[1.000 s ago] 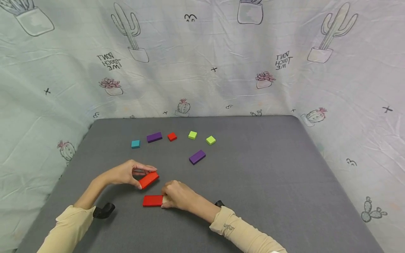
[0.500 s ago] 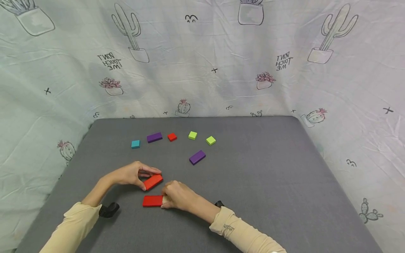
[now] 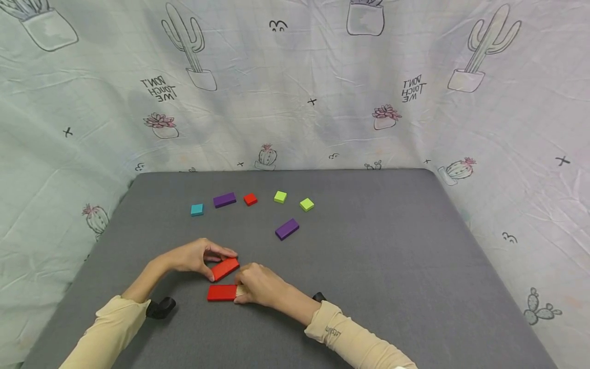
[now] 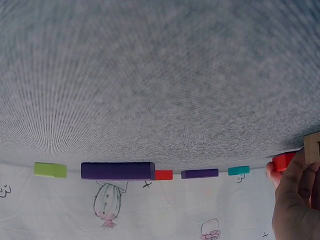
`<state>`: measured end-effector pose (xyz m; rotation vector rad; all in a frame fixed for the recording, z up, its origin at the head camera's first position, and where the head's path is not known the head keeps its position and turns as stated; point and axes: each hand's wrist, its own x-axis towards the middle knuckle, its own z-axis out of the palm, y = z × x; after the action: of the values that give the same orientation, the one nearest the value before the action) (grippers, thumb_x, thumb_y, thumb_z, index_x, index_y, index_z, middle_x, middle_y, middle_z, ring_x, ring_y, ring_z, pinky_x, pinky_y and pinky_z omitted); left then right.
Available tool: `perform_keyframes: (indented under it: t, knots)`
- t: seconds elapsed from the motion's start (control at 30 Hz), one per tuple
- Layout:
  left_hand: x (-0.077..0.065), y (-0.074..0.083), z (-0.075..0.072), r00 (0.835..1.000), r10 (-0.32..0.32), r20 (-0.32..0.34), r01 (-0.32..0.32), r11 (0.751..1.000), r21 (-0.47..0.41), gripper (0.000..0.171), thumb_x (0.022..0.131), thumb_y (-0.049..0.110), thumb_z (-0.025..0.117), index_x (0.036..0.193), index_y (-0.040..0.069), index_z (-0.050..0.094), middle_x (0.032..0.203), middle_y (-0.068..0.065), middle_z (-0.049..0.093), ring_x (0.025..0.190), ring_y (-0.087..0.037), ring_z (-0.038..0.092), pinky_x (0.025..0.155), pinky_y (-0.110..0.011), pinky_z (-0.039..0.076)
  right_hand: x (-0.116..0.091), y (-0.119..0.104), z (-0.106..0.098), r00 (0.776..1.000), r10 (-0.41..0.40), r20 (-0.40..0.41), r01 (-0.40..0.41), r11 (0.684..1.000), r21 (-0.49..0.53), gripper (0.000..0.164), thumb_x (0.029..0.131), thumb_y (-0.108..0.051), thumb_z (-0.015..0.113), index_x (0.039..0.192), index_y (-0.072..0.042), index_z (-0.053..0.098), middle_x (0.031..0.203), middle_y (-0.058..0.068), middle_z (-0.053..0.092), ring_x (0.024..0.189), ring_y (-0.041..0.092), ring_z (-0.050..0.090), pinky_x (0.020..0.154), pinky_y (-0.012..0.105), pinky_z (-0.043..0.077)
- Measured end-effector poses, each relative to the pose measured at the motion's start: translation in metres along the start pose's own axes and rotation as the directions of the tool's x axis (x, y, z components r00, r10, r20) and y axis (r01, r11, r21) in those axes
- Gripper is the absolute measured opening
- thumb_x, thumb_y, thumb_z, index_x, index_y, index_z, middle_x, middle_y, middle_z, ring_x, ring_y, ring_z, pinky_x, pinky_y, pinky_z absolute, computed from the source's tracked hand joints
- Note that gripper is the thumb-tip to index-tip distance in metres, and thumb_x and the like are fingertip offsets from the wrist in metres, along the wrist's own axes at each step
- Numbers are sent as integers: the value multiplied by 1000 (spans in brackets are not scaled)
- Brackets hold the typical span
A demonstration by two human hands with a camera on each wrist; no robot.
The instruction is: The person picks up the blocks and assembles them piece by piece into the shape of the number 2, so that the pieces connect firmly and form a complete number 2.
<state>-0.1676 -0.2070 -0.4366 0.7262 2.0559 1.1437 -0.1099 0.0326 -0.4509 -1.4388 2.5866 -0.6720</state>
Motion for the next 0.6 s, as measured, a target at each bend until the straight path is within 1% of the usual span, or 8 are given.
perform_keyframes:
  t: [0.2, 0.37, 0.6]
  knots:
    - [0, -2, 3, 1000, 4, -13, -3, 1000, 25, 64, 67, -6, 82, 127, 4, 62, 132, -13, 57, 121, -27, 53, 94, -29, 45, 1, 0, -1, 1000, 2, 3, -2, 1000, 5, 25, 80, -29, 79, 92, -9, 71, 84, -3, 63, 70, -1, 49, 62, 9, 38]
    - [0, -1, 4, 1000, -5, -18, 6, 1000, 25, 64, 67, -9, 80, 127, 4, 62, 131, -12, 57, 120, -28, 52, 94, -29, 45, 1, 1, 0, 1000, 5, -8, -5, 1000, 5, 25, 79, -29, 80, 92, -9, 72, 85, -2, 64, 71, 0, 51, 63, 10, 39]
    - [-3, 1, 6, 1000, -13, -13, 13, 1000, 21, 64, 68, -14, 77, 128, 2, 60, 133, -13, 55, 122, -29, 50, 93, -29, 46, 1, 1, 0, 1000, 1, -3, -1, 1000, 16, 26, 80, -29, 79, 93, -9, 71, 86, -1, 65, 72, 1, 51, 64, 10, 39]
